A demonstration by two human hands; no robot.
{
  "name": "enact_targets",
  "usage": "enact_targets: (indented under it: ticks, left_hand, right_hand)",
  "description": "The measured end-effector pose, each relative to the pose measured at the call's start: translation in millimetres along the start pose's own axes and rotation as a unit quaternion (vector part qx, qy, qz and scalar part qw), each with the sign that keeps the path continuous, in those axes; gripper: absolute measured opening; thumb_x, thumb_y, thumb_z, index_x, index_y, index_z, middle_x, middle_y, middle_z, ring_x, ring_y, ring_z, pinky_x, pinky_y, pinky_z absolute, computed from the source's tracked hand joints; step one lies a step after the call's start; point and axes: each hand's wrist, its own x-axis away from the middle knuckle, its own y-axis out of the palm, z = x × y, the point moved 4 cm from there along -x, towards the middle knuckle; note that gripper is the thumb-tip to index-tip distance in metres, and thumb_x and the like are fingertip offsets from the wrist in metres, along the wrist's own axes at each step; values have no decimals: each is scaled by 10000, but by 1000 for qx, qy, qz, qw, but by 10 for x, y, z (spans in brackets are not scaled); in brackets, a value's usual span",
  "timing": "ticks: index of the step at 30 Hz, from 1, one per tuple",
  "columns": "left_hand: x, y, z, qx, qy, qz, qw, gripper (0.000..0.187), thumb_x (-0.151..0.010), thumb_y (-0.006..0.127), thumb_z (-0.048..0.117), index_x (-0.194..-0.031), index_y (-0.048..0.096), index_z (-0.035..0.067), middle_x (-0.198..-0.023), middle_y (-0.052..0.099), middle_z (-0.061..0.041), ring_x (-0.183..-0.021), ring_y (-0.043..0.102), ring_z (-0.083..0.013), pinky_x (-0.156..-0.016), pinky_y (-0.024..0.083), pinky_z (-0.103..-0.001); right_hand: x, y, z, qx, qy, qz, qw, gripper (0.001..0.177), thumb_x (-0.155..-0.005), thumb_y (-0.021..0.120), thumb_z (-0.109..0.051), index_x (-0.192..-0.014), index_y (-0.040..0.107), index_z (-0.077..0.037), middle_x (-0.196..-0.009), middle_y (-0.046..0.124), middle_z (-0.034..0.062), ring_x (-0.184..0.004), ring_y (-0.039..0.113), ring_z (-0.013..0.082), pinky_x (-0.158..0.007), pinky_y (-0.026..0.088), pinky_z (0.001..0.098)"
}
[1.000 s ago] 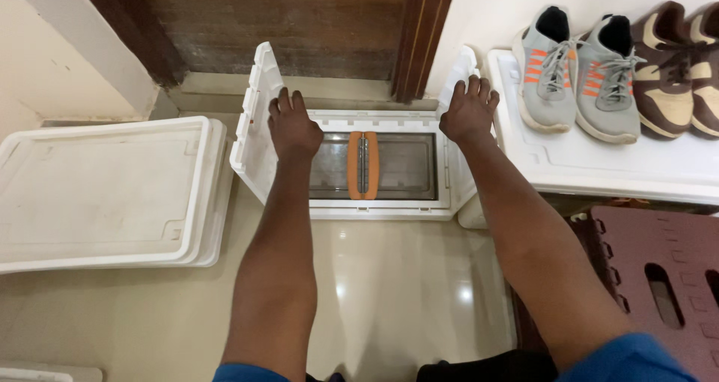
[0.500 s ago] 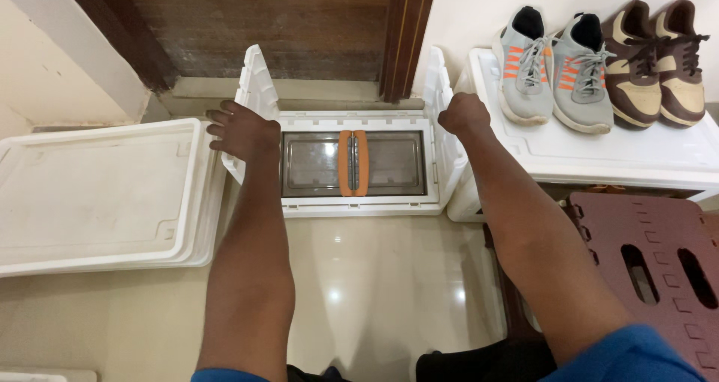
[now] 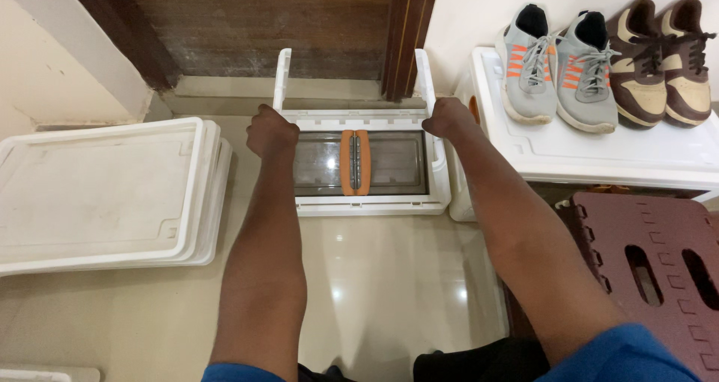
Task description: The person repeatedly opens and closes the latches and side panels of a white plastic crate, then lifts and repositions the crate on the floor. The person handles the crate by hand without tools.
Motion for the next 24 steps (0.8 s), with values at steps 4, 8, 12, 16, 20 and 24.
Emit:
enact_targets:
  ticks: [4,8,12,16,20,24]
  left_hand:
    - [-103,53,-100,27,18,-28,999,576,-733,852,205,-1205,573,31,-1125,695,-201,-1062,679,-387,-861,594,-472]
    - [-127,102,-145,49,31,-65,996,550,-746,840,197,-1210,595,32,-1147,708,-207,-1077,707,-372,-918,595,-444]
    - [-97,132,-129,57,33,-67,996,513,-727,844,189,-1165,625,36,-1135,713,-210,-1054,714,-362,-921,595,-429]
    - [-86,170,-163,79,47,-69,993,421,-719,825,172,-1097,679,59,-1093,738,-186,-1036,725,-341,-936,589,-423]
    - [-80,265,-200,81,83,-78,990,467,-712,808,180,-1165,710,124,-1108,743,-132,-1039,721,-311,-934,579,-422]
    - [-102,372,-233,77,76,-109,988,478,-744,768,189,-1221,754,167,-1154,759,-106,-1082,729,-288,-976,583,-401]
  right_hand:
    - [-35,18,82,-27,-79,21,996,452,-804,726,-320,-1176,721,-65,-1075,731,246,-1028,691,416,-947,550,459]
    - [-52,65,94,-14,-113,30,993,429,-812,732,-348,-1137,736,-67,-1022,741,244,-989,694,424,-932,554,459]
    - [-56,114,69,-19,-86,17,996,405,-809,772,-379,-1017,780,-32,-997,738,249,-962,705,405,-916,561,446]
    - [-28,129,43,-53,-91,2,994,399,-778,790,-366,-1023,769,-52,-949,760,222,-903,731,364,-886,574,424]
    - [11,102,-28,-38,-140,23,989,407,-759,823,-354,-1026,774,-51,-924,743,202,-871,707,356,-846,565,428]
    - [-14,146,2,-91,-33,-41,994,397,-762,821,-339,-938,756,11,-836,760,196,-808,747,311,-813,591,404]
